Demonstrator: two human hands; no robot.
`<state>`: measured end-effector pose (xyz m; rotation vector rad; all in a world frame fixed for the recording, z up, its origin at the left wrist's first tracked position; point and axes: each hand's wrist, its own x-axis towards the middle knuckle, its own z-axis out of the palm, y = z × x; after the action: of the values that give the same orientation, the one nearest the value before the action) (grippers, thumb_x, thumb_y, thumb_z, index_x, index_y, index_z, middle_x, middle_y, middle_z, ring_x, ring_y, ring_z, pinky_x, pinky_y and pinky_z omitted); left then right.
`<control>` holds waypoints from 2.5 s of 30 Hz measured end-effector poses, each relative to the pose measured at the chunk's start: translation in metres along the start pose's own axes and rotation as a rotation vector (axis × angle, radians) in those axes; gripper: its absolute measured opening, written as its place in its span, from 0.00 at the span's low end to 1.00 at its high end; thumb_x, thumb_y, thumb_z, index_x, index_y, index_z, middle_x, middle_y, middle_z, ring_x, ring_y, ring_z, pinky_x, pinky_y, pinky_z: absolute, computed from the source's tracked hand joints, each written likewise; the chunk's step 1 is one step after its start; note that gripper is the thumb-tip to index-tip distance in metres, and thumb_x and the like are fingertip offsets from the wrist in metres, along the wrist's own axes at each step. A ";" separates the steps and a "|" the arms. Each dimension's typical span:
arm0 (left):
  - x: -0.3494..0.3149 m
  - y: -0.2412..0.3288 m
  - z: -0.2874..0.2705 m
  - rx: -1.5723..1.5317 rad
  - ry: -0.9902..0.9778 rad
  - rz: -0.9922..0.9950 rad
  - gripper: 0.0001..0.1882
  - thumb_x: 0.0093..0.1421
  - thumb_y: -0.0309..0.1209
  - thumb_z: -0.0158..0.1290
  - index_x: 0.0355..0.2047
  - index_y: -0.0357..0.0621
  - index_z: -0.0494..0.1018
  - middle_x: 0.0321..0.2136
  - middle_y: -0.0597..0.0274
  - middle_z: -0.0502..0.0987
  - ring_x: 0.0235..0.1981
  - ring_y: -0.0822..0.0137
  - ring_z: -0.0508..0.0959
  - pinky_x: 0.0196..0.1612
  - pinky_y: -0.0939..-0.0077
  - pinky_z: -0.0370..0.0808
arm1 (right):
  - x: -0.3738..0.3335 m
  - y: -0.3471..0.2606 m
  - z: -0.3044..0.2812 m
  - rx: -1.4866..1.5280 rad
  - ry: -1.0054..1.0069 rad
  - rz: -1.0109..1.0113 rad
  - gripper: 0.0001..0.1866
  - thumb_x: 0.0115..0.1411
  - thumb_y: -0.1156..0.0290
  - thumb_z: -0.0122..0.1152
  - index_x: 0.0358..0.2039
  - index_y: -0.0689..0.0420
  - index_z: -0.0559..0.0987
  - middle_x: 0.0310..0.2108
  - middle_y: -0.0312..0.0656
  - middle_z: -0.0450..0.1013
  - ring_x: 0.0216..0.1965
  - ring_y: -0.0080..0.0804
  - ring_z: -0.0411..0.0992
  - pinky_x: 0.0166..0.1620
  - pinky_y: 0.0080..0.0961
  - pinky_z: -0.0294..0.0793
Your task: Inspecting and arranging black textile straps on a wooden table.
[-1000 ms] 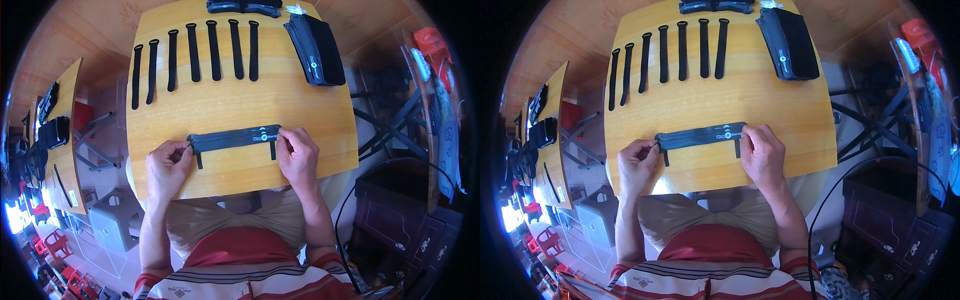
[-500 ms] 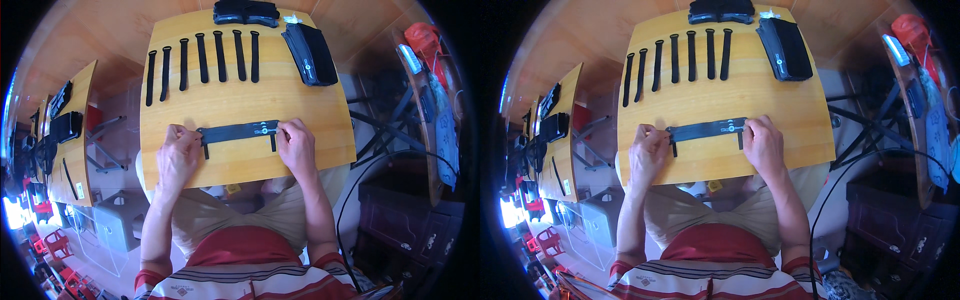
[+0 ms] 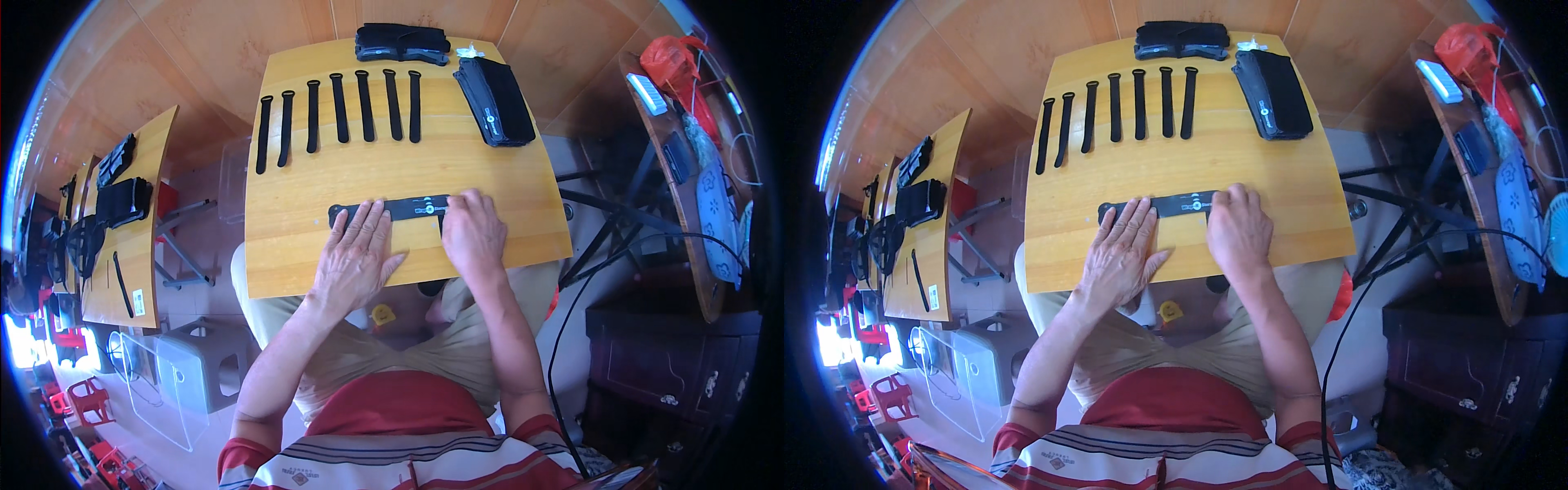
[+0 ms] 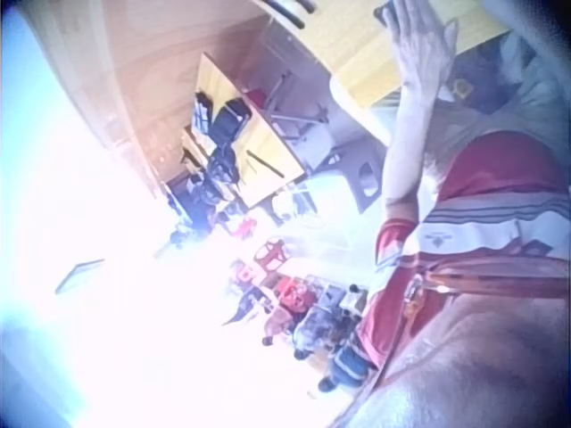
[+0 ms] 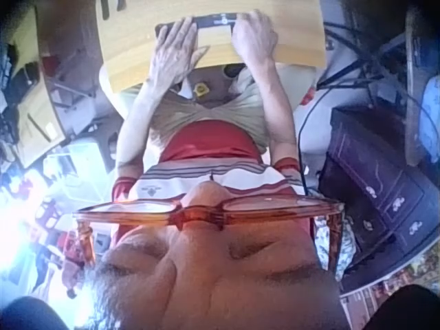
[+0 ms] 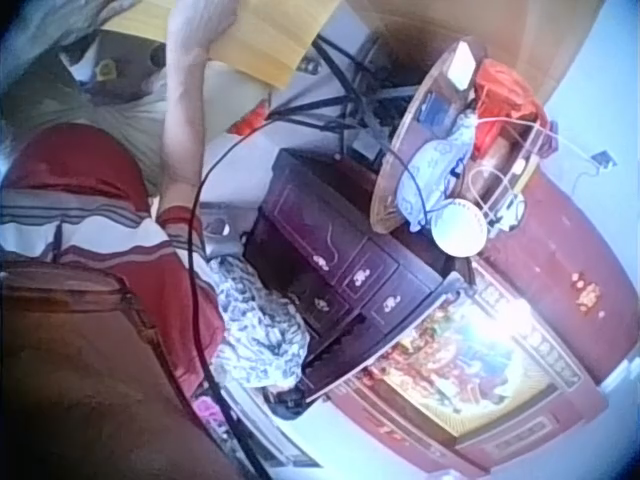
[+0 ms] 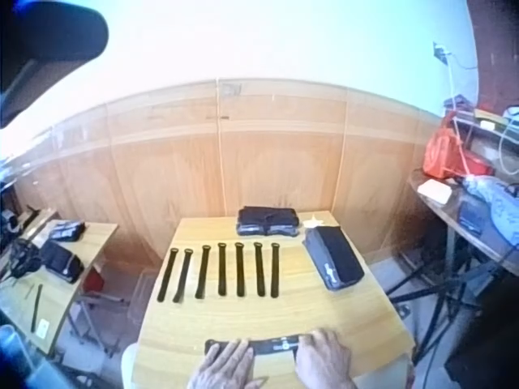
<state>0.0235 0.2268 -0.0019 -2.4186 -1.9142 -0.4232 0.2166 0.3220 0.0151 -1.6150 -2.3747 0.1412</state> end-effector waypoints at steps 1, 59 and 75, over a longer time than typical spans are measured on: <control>-0.001 0.001 0.001 0.001 0.002 0.003 0.34 0.71 0.50 0.47 0.63 0.31 0.68 0.68 0.47 0.65 0.72 0.54 0.61 0.72 0.51 0.57 | -0.002 -0.004 0.003 -0.001 0.003 0.002 0.11 0.63 0.70 0.58 0.38 0.64 0.81 0.44 0.47 0.76 0.49 0.46 0.76 0.48 0.46 0.78; -0.043 -0.056 -0.027 -0.101 -0.021 -0.139 0.30 0.67 0.45 0.54 0.60 0.33 0.70 0.68 0.51 0.66 0.70 0.52 0.63 0.72 0.52 0.55 | 0.134 0.000 0.040 0.138 0.106 -0.210 0.18 0.63 0.62 0.66 0.47 0.62 0.83 0.53 0.47 0.77 0.52 0.46 0.75 0.52 0.40 0.78; -0.045 -0.057 -0.024 -0.106 0.041 -0.126 0.31 0.67 0.45 0.55 0.62 0.34 0.68 0.67 0.52 0.67 0.68 0.52 0.66 0.72 0.52 0.57 | 0.143 0.008 0.039 -0.304 0.054 -0.292 0.09 0.59 0.76 0.59 0.36 0.70 0.81 0.37 0.55 0.77 0.42 0.46 0.79 0.43 0.38 0.83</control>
<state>-0.0452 0.1931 0.0029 -2.3383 -2.0854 -0.5895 0.1644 0.4596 -0.0008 -1.3405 -2.6548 -0.3304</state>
